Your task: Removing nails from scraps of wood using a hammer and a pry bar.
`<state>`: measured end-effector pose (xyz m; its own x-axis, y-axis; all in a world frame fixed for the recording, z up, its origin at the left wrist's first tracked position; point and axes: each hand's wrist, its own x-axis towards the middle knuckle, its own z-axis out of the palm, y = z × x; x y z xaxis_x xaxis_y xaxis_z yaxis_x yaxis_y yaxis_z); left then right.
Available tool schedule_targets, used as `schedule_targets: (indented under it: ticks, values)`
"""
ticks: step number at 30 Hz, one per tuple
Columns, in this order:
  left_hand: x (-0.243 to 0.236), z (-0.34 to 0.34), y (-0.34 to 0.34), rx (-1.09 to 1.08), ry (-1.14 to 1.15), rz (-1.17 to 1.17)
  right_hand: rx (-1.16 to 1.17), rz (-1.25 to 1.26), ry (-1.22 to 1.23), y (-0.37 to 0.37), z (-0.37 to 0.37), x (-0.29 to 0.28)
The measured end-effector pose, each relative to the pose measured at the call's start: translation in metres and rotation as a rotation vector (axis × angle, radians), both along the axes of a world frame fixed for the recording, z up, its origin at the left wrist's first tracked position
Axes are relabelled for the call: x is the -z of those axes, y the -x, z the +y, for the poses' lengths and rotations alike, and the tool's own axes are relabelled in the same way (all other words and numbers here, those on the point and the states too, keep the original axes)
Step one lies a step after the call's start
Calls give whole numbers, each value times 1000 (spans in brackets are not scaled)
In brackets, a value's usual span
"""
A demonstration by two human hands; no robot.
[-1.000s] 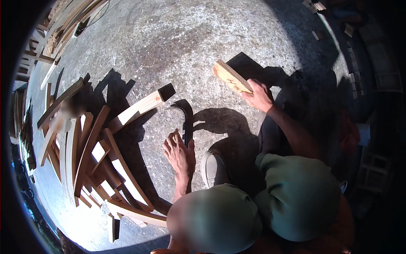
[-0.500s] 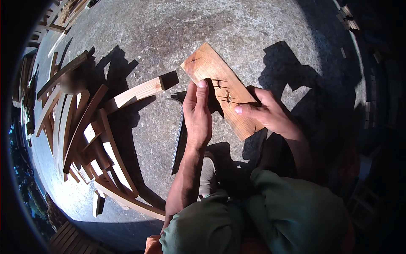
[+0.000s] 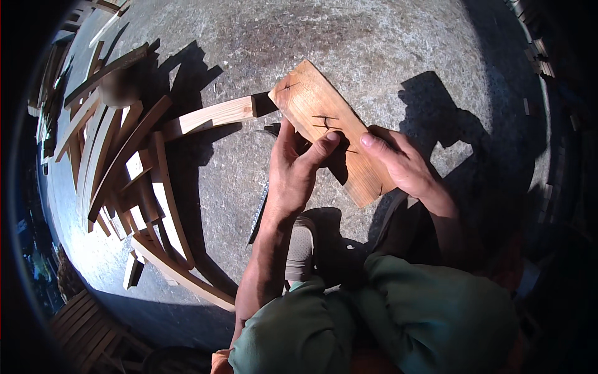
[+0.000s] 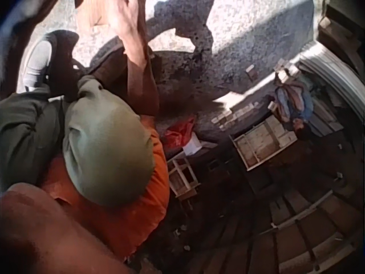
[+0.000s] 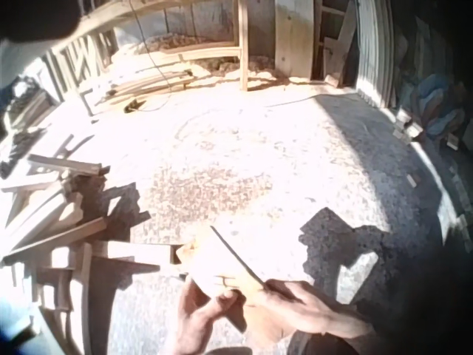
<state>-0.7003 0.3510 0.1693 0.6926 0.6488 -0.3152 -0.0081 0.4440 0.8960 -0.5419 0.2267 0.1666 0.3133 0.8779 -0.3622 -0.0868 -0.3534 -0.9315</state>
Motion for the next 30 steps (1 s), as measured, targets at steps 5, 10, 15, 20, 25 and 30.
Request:
schedule_targets:
  ticks: [5,10,15,20,25,30]
  values:
    - [-2,-2,2,33,147,-18,20,5,25,-4,-5,0]
    - [2,-2,3,66,166,-10,16,-3,40,-5,-5,-6]
    - [7,-2,6,50,223,-92,7,10,30,-2,-2,-6]
    - [12,-1,9,29,259,-114,-19,49,62,-1,0,-7]
    - [17,-5,3,36,227,-126,-22,-31,81,-4,-4,-7]
    - [14,-5,1,29,204,-106,-19,-29,61,-5,-4,-9]
